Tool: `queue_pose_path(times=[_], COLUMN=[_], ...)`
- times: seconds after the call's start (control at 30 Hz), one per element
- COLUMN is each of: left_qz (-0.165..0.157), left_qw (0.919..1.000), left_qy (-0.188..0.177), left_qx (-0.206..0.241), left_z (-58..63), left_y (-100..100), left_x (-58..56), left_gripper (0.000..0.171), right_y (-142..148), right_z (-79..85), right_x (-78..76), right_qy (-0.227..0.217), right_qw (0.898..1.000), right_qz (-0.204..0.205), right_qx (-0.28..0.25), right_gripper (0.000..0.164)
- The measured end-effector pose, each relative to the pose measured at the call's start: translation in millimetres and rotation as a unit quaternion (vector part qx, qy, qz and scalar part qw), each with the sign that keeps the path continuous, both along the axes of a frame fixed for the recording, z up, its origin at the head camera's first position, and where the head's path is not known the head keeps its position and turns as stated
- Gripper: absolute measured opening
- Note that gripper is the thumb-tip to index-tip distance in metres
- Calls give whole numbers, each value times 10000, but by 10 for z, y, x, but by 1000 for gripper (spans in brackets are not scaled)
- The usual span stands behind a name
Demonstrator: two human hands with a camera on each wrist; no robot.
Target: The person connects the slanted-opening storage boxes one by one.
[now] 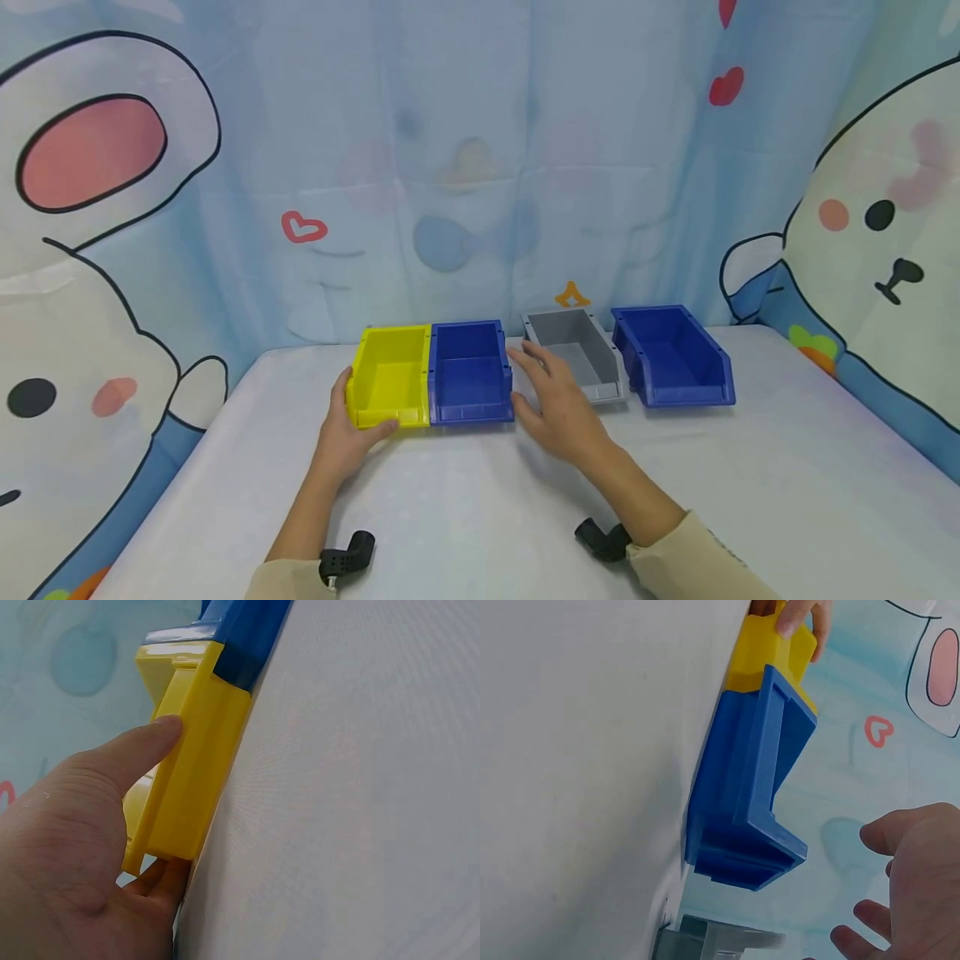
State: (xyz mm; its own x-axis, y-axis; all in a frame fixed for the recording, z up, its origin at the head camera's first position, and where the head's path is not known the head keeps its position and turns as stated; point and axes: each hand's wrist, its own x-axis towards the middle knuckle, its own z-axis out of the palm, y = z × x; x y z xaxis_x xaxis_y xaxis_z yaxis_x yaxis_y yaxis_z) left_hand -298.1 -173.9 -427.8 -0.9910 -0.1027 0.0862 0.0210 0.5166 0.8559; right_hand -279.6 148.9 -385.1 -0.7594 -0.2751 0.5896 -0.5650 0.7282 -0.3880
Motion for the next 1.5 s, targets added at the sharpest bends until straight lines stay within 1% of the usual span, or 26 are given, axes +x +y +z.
queue_pose_path(times=[0.23,0.53,0.77,1.0,1.27,1.5], left_qz=[-12,-21,-45,-69,-36,-12], left_qw=[10000,10000,10000,9999,10000,10000], left_qy=[9,-32,8,24,4,-10], left_qx=[0,38,71,73,39,38], left_z=[-19,-7,-9,0,2,0], left_y=[-14,-11,-16,-12,-10,-5], left_x=[-4,3,-12,-19,-20,-19], left_gripper=[112,113,113,113,113,113], right_y=[86,266,370,461,542,591], right_z=[4,-13,-4,-23,-49,-83], right_x=[-55,-112,-121,-156,-154,-182], right_qy=[-3,58,45,291,52,-45], right_qw=[9997,9982,9961,9933,9904,9902], right_qz=[-248,-577,-864,-1118,-1374,-1383], right_qx=[-56,-169,-149,-89,-98,-191], right_gripper=[60,59,59,60,60,60])
